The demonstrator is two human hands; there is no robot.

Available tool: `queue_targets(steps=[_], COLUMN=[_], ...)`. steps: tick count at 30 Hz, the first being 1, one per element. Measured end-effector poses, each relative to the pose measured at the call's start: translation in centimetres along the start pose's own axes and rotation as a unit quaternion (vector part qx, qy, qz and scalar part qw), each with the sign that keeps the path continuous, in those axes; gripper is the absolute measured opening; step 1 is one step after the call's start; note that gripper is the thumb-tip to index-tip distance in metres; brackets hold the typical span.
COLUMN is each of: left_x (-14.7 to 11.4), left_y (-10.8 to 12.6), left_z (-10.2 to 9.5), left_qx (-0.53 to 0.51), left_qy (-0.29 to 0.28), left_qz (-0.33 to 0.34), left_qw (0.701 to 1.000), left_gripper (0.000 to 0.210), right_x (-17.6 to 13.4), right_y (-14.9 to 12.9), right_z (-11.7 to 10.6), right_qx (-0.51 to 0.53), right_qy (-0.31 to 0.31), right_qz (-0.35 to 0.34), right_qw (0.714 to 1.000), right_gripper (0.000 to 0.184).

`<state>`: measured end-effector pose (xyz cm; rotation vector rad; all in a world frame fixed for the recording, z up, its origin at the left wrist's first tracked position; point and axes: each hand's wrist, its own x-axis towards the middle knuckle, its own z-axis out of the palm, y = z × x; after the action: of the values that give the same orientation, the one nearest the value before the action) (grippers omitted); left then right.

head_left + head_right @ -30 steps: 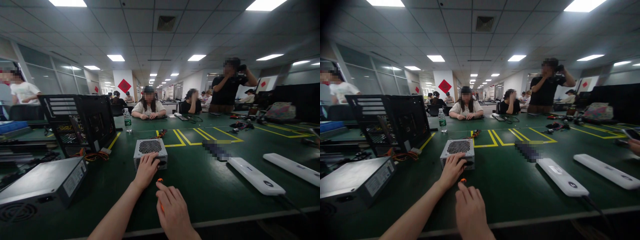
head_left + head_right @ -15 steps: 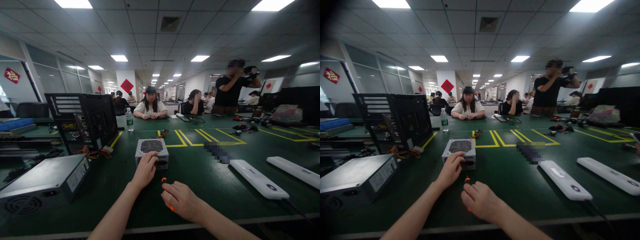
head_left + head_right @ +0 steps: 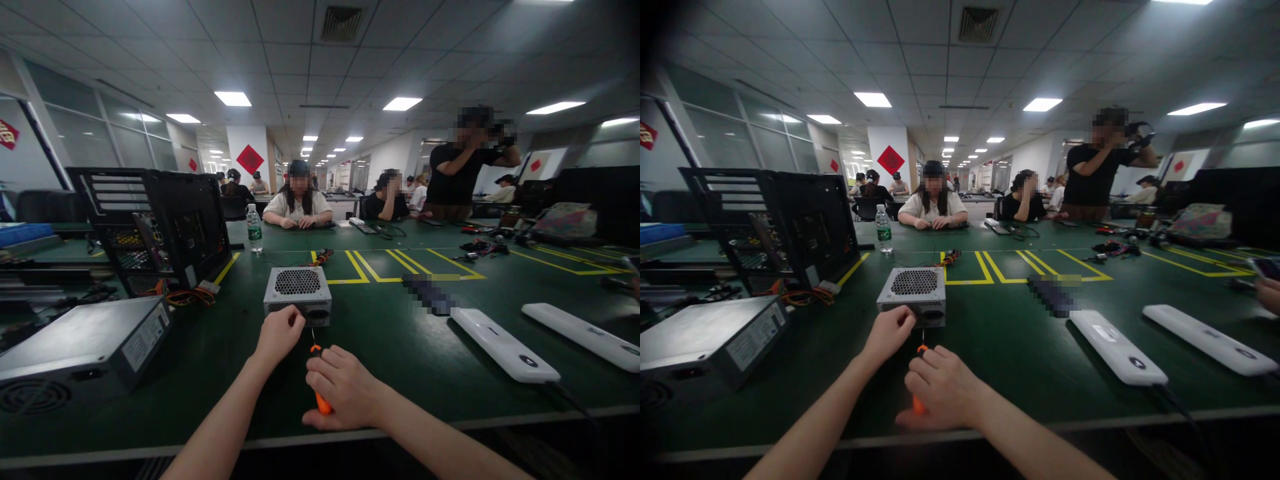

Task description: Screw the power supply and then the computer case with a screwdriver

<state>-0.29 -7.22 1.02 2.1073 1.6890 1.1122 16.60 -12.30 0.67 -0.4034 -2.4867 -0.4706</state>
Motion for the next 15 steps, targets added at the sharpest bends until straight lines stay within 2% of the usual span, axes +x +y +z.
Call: queue_targets(steps=[4, 7, 10, 15], left_x=[0.5, 0.7, 0.7, 0.8], left_y=[-0.5, -0.6, -0.4, -0.4], left_z=[1.2, 1.6, 1.6, 1.4], left_qx=[-0.116, -0.215, -0.282, -0.319], left_qy=[-0.131, -0.191, -0.21, -0.211], left_qz=[-0.097, -0.14, -0.153, -0.178], left_qw=[0.98, 0.948, 0.924, 0.907], left_gripper=[0.026, 0.035, 0.037, 0.031], right_x=[0.0, 0.1, 0.1, 0.1], right_y=[0.0, -0.1, -0.2, -0.1], right_z=[0.1, 0.1, -0.1, -0.2], right_qx=[0.023, 0.039, 0.056, 0.078], right_qy=[-0.016, -0.022, -0.039, -0.051], right_qz=[0.014, 0.015, 0.01, 0.017], right_qw=[1.0, 0.999, 0.998, 0.995], right_gripper=[0.031, 0.022, 0.017, 0.017])
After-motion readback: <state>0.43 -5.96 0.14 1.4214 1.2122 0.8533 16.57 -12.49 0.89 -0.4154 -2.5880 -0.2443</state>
